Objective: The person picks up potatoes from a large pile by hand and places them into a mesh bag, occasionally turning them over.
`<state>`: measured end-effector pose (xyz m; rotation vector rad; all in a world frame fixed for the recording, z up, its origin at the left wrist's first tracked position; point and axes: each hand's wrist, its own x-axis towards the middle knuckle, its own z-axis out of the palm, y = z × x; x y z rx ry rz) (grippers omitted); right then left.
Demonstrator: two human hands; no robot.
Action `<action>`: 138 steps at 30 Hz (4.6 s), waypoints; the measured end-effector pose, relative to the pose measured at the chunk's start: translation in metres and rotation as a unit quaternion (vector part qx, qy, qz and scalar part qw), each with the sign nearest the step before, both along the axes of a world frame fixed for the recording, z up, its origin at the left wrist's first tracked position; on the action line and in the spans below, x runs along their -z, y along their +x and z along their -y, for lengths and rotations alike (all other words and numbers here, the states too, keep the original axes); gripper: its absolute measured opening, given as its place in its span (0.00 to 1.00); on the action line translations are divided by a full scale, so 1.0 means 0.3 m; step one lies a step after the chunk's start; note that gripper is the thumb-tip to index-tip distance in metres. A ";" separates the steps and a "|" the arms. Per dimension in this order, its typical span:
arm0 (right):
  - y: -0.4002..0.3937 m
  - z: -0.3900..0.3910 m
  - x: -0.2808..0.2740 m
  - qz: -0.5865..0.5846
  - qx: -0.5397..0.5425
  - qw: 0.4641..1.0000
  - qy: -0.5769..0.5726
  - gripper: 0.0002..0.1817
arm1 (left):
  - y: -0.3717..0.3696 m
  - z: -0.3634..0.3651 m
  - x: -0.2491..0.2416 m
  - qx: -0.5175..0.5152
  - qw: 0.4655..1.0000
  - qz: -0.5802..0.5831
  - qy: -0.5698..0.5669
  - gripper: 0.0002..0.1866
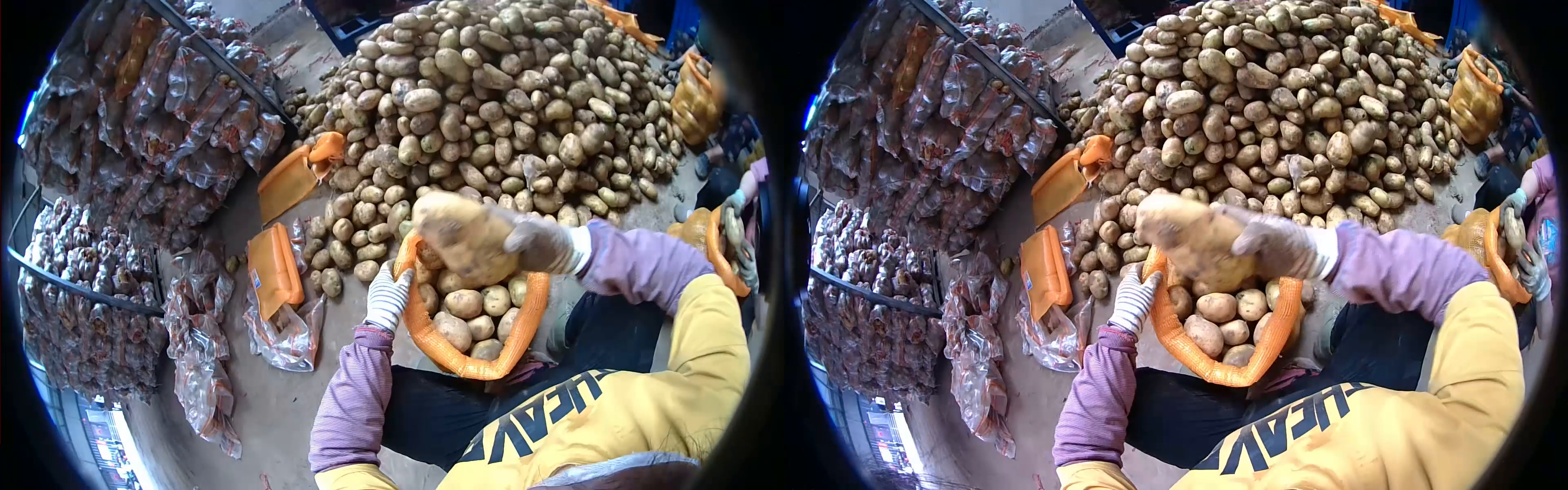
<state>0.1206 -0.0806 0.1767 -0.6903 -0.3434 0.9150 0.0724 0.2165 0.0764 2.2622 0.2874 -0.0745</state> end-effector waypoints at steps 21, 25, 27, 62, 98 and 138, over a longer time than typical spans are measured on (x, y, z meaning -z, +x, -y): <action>-0.006 -0.342 0.215 0.580 0.103 0.650 -0.480 0.36 | 0.005 -0.080 0.043 -0.098 0.940 0.046 -0.324 0.26; -0.008 -0.390 0.202 0.612 0.105 0.581 -0.526 0.34 | 0.008 -0.102 0.076 -0.129 0.928 0.067 -0.342 0.19; 0.027 -0.369 0.235 0.628 0.119 0.603 -0.477 0.34 | -0.006 -0.084 -0.002 -0.126 0.923 0.032 -0.362 0.24; 1.161 1.032 1.217 0.219 0.439 0.538 -0.685 0.50 | -0.006 0.021 -0.216 -0.137 0.982 -0.001 -0.132 0.18; 0.003 -0.349 0.232 0.575 0.042 0.765 -0.286 0.26 | -0.228 -0.014 -0.082 -0.086 0.977 0.104 -0.165 0.37; 0.154 0.019 0.011 0.312 0.018 0.913 -0.261 0.37 | -0.229 0.040 -0.171 -0.173 0.979 0.059 -0.087 0.25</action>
